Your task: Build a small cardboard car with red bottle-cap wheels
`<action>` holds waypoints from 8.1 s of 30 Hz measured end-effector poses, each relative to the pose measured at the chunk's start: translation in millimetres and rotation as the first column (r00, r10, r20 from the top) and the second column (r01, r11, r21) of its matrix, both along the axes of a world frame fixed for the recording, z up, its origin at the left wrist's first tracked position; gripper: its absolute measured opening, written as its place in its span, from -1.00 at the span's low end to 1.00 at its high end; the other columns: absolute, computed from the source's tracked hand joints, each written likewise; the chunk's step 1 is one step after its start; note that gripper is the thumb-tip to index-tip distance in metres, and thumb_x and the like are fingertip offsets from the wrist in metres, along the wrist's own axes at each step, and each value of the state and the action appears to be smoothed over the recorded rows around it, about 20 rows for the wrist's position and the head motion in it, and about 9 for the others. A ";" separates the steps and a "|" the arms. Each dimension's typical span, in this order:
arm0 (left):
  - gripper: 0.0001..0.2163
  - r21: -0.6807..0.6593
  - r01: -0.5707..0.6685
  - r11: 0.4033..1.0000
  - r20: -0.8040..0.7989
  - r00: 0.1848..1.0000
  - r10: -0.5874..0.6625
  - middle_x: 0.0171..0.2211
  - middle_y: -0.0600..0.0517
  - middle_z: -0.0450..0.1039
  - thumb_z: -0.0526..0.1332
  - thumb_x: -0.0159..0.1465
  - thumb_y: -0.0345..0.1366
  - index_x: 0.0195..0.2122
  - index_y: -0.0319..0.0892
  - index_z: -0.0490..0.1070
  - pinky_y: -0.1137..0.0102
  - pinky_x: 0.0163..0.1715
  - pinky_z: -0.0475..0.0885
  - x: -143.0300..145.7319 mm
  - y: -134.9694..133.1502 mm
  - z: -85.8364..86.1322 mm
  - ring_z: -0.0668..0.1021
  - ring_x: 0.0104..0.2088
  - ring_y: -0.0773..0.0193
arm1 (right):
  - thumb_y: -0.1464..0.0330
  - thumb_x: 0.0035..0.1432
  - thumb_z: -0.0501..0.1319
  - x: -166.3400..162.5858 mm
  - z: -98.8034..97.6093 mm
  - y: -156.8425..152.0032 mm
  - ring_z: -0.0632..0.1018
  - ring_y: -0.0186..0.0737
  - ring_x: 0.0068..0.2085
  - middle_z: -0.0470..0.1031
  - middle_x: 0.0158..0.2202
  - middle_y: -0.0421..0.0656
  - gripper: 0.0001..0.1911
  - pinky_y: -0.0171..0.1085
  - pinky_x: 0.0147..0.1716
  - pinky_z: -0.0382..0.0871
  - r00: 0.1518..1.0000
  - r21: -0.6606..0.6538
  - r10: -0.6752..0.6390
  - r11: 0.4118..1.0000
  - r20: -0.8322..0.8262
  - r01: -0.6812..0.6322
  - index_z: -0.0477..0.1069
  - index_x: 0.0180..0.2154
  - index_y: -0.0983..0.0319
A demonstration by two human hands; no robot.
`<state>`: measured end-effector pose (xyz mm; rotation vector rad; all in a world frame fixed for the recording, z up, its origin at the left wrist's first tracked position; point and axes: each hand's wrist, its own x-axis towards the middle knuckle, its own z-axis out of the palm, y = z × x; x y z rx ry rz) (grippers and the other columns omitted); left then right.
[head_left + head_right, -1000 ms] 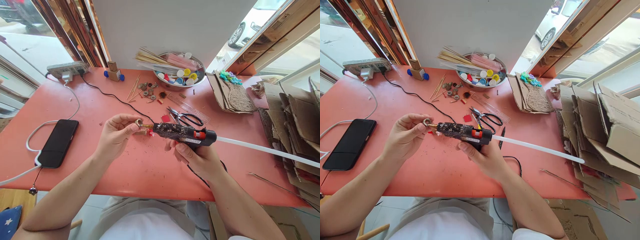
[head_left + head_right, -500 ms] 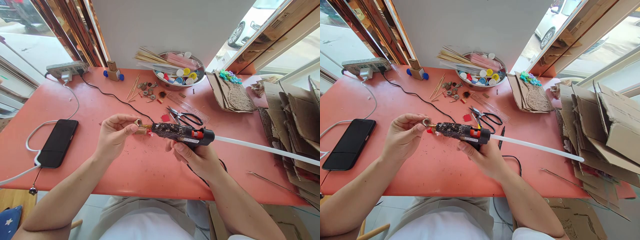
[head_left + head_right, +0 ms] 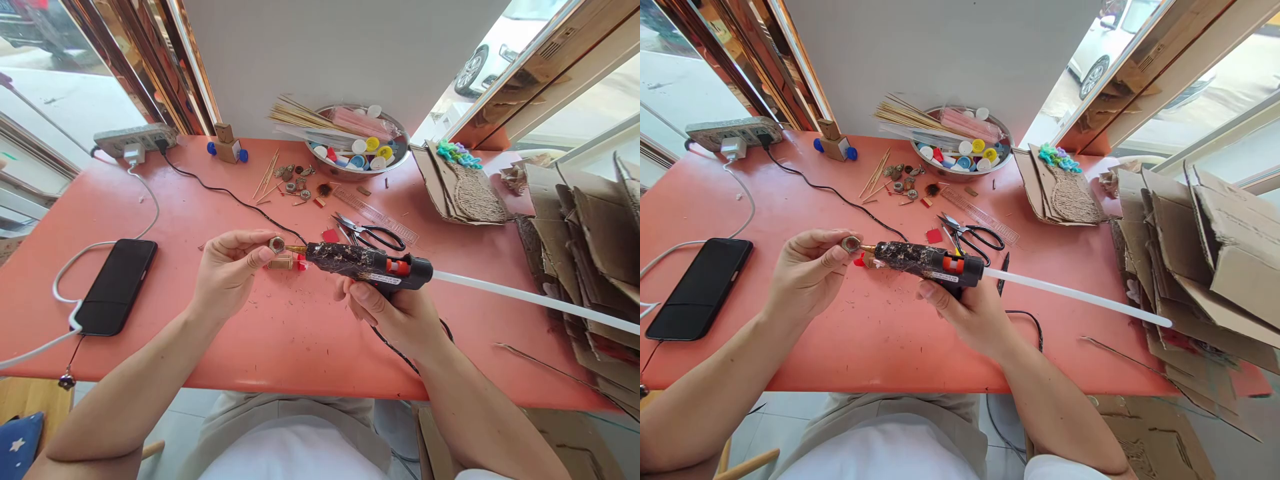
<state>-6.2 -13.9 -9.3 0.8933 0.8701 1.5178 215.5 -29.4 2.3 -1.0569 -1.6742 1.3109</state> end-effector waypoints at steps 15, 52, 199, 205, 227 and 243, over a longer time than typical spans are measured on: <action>-0.71 -0.027 0.015 1.000 -0.015 1.000 -0.016 -0.50 0.08 0.70 0.71 -0.19 -0.09 -0.50 0.04 0.70 0.33 -0.39 0.74 2.9 -1.1 6.3 0.72 -0.50 0.21 | -0.19 0.32 0.18 -0.3 2.2 -0.7 0.35 -0.27 -0.52 0.33 -0.55 -0.23 -0.44 -0.22 -0.53 0.28 0.998 0.110 -0.033 0.994 0.044 0.028 0.39 -0.41 0.15; -0.80 0.278 0.513 0.812 -0.959 0.200 0.202 -0.46 0.08 0.65 0.22 0.23 -0.29 -0.38 0.13 0.63 -0.10 0.41 0.10 -39.0 21.1 -22.8 0.63 -0.18 0.04 | -0.28 0.04 0.37 9.3 7.6 22.4 0.23 -0.48 -0.67 0.55 -0.47 -0.21 -0.36 -0.30 -0.67 0.19 0.966 0.023 -0.117 0.992 -0.232 0.125 0.38 -0.47 0.16; -0.72 -0.112 0.228 0.967 -0.111 0.965 -0.240 -0.54 0.09 0.39 0.46 0.13 -0.13 -0.53 -0.14 0.43 0.35 -0.40 0.45 8.0 -1.3 -12.7 0.44 -0.51 0.33 | -0.34 0.05 0.30 -22.1 -20.0 7.7 0.31 -0.38 -0.59 0.33 -0.59 -0.29 -0.31 -0.29 -0.58 0.26 0.999 0.036 -0.052 0.998 -0.002 0.052 0.42 -0.40 0.18; -0.78 -0.042 0.082 0.996 -0.129 0.988 -0.087 -0.59 0.13 0.35 0.39 0.10 -0.23 -0.56 -0.11 0.37 0.39 -0.44 0.47 -0.7 3.4 -12.5 0.42 -0.55 0.37 | -0.24 0.05 0.40 -15.7 -6.8 13.9 0.26 -0.43 -0.63 0.41 -0.53 -0.29 -0.40 -0.28 -0.58 0.32 0.973 0.115 -0.093 0.986 -0.211 0.120 0.42 -0.41 0.16; -0.88 0.222 -0.126 0.967 -0.803 0.539 0.255 -0.58 0.11 0.50 0.38 0.04 -0.39 -0.58 -0.11 0.48 0.34 -0.30 0.45 -13.5 85.1 23.5 0.50 -0.46 0.27 | 0.05 0.32 0.30 88.5 13.7 49.0 0.44 -0.32 -0.62 0.52 -0.53 -0.23 -0.65 -0.26 -0.56 0.38 0.718 0.482 -0.696 0.635 0.017 0.604 0.49 -0.37 0.16; -0.81 0.152 0.216 0.965 -0.960 -0.201 0.196 -0.19 -0.04 0.70 0.25 0.29 -0.22 -0.38 -0.04 0.66 0.00 0.22 0.29 20.5 143.1 25.3 0.63 0.00 -0.08 | 0.03 0.37 0.21 86.1 -14.7 63.3 0.63 0.06 0.01 0.64 -0.16 -0.04 -0.66 0.04 0.03 0.56 0.674 0.692 -0.738 0.500 0.026 0.520 0.56 -0.09 0.12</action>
